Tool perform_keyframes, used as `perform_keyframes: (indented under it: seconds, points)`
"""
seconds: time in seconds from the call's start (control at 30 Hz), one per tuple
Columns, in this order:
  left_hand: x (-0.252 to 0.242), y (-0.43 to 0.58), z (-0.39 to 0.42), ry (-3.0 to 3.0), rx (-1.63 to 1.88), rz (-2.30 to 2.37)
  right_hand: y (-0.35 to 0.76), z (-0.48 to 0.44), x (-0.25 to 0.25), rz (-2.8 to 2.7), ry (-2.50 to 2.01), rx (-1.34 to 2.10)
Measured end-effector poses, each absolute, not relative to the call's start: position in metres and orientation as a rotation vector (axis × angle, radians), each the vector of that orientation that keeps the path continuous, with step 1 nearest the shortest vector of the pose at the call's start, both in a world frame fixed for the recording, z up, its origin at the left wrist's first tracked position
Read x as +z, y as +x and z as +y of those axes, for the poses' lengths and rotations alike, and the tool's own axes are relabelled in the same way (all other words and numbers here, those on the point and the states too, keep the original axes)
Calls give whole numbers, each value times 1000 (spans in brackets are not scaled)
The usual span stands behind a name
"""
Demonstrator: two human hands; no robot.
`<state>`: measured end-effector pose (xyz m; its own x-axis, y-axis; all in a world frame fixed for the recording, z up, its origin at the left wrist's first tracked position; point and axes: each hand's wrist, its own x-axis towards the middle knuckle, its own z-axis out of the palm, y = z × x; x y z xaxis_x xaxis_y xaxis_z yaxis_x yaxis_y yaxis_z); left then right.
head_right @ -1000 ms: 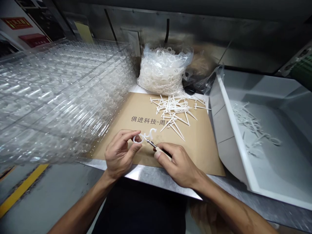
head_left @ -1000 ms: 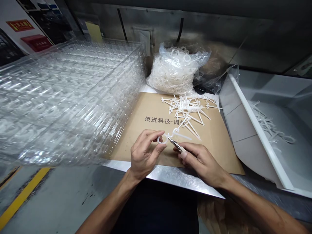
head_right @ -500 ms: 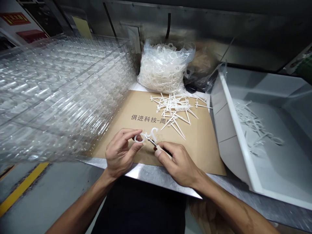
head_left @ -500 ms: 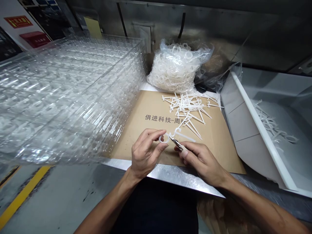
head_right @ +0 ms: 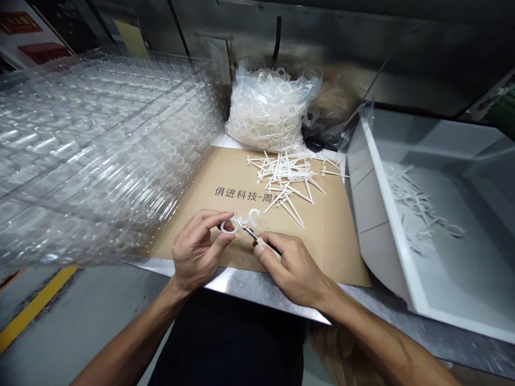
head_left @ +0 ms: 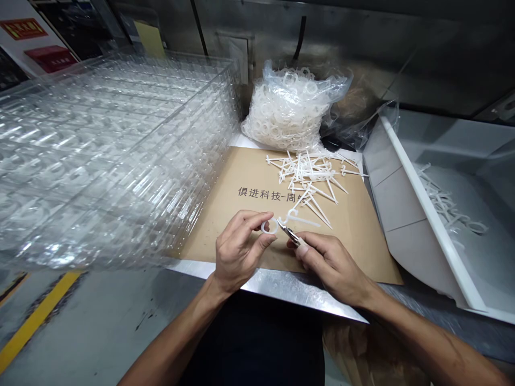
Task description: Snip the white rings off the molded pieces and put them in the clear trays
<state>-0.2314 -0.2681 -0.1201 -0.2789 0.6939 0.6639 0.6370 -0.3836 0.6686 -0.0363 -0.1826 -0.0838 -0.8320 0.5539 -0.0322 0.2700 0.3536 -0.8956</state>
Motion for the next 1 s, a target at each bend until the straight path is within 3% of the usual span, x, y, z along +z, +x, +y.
perform_keyframes:
  seconds: [0.23, 0.6, 1.0]
  points:
    - [-120, -231, -269, 1800, 1750, 1705, -41, -185, -86, -2463, -757, 1249]
    - [-126, -234, -267, 1499, 1822, 1637, -38, -173, -100, -2243, -798, 1416]
    - [-106, -218, -288, 898, 1867, 1305, -39, -165, -113, -2411, -483, 761]
